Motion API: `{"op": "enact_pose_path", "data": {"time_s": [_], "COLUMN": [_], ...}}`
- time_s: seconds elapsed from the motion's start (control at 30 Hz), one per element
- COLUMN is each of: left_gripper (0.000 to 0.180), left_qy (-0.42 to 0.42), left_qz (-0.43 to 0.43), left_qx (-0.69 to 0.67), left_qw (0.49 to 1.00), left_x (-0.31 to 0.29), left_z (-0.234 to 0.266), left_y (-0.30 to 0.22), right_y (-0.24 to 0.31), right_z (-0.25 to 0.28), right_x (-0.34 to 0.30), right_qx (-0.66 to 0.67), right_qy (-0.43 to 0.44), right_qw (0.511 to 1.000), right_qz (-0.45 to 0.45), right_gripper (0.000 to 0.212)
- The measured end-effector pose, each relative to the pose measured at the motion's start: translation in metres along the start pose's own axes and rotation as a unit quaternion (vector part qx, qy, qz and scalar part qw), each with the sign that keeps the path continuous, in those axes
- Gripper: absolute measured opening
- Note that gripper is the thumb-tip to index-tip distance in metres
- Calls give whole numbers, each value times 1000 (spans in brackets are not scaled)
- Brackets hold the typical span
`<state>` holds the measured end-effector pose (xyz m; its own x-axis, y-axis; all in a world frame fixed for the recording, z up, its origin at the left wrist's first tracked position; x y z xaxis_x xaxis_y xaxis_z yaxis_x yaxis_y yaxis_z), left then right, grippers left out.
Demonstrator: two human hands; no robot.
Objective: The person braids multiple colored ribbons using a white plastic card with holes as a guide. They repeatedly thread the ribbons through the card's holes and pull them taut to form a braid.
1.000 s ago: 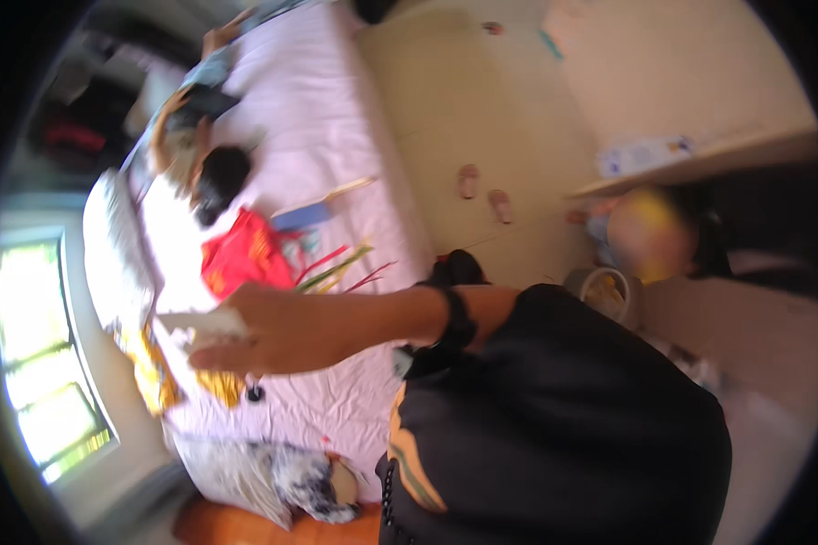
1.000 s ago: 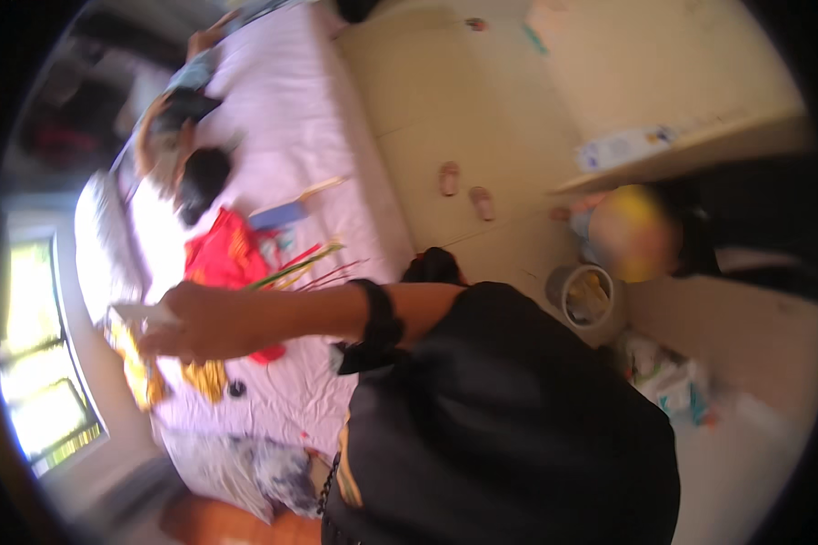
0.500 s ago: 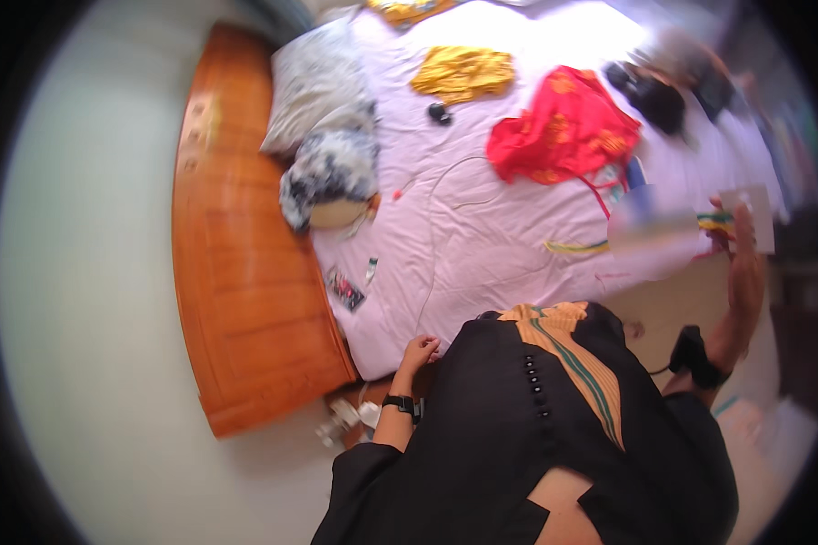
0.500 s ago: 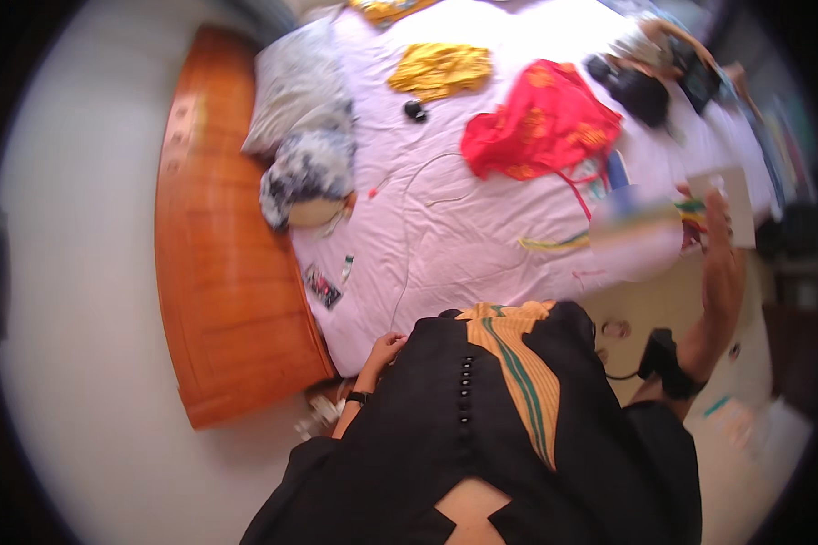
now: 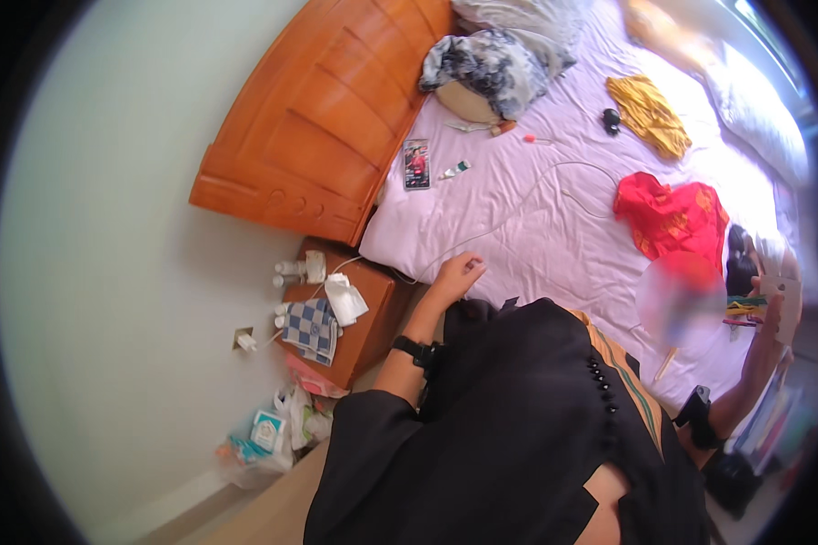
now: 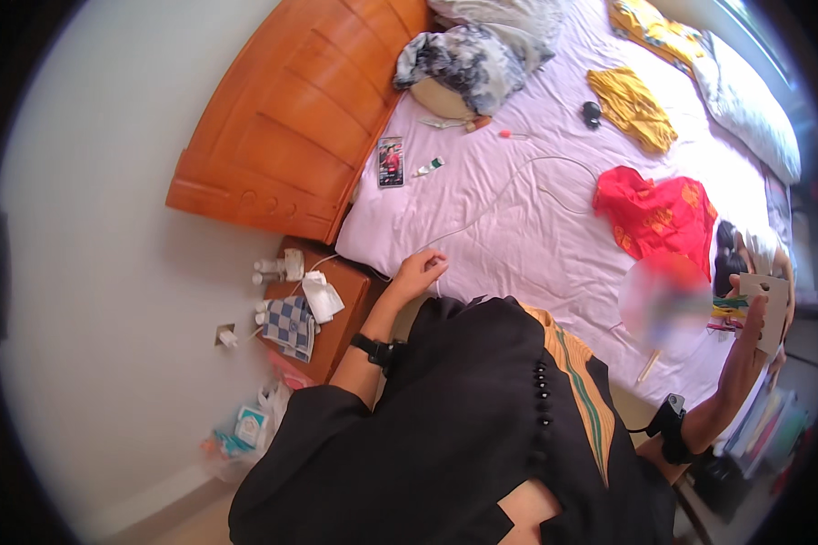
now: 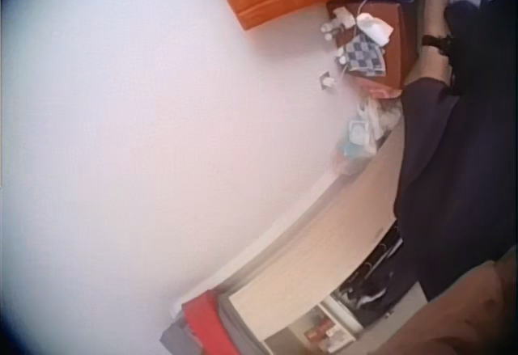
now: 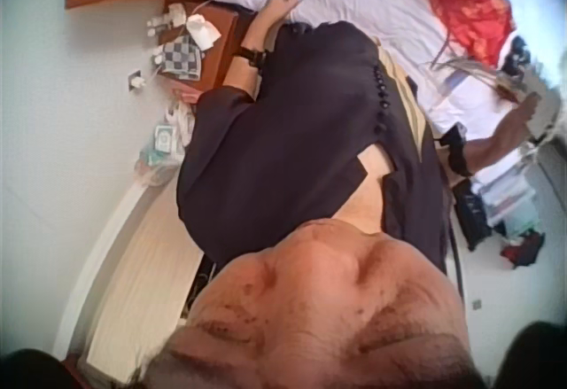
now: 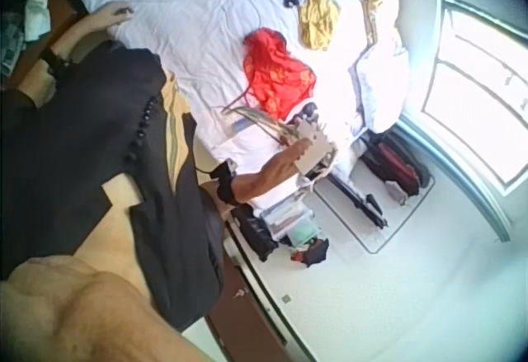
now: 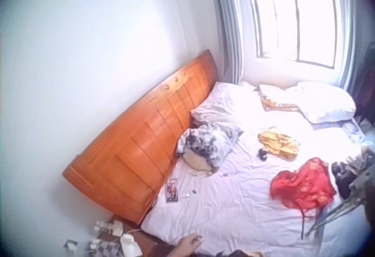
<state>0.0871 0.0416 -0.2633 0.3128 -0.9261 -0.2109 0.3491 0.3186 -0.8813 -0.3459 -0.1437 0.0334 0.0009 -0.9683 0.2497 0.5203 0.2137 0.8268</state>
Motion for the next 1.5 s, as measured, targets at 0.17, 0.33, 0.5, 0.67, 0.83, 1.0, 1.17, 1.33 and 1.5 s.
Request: {"op": "enact_pose_path", "data": {"time_s": [0.17,0.33,0.5,0.67,0.83,1.0,1.17,1.33,1.5], "left_gripper": [25,23,23,68,48,14,23,28,33], "left_qy": [-14,-23,-26,61,228,326,284,173,-23], "left_qz": [-38,-54,-115,-288,-309,-176,-131,-104,-138], "left_qx": [-31,-38,-91,-145,-302,-390,-398,-470,-491], "left_qw": [999,998,989,945,872,843,862,859,860], "left_x": [-3,-13,-7,0,-11,-13,-8,3,20], "left_z": [18,32,35,26,14,13,42,81,182], "left_y": [-56,-75,-117,-218,-279,-274,-266,-272,-252], "right_y": [-8,50,62,100,155,153,105,123,146], "right_z": [6,-10,-54,-120,-161,-172,-189,-234,-241], "right_x": [21,27,16,-30,-48,-56,-59,-84,-73], "right_qx": [-41,38,42,57,18,233,374,403,301], "right_qy": [-72,-32,40,278,329,439,525,634,654], "right_qw": [997,993,995,955,908,865,764,653,680], "right_qz": [-14,107,83,90,258,68,-4,-92,-140], "right_gripper": [52,49,40,35,35,36,73,59,47]}}
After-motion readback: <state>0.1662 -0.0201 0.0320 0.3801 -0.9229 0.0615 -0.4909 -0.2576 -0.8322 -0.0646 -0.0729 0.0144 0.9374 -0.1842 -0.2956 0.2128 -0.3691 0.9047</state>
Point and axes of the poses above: each hand's wrist, its own x-axis towards the middle knuckle, its own z-axis out of the back of the hand, y = z × x, the point moved 2 cm from there along x, towards the middle knuckle, and after that the axes turned 2 degrees about -z, right-handed, at the moved point
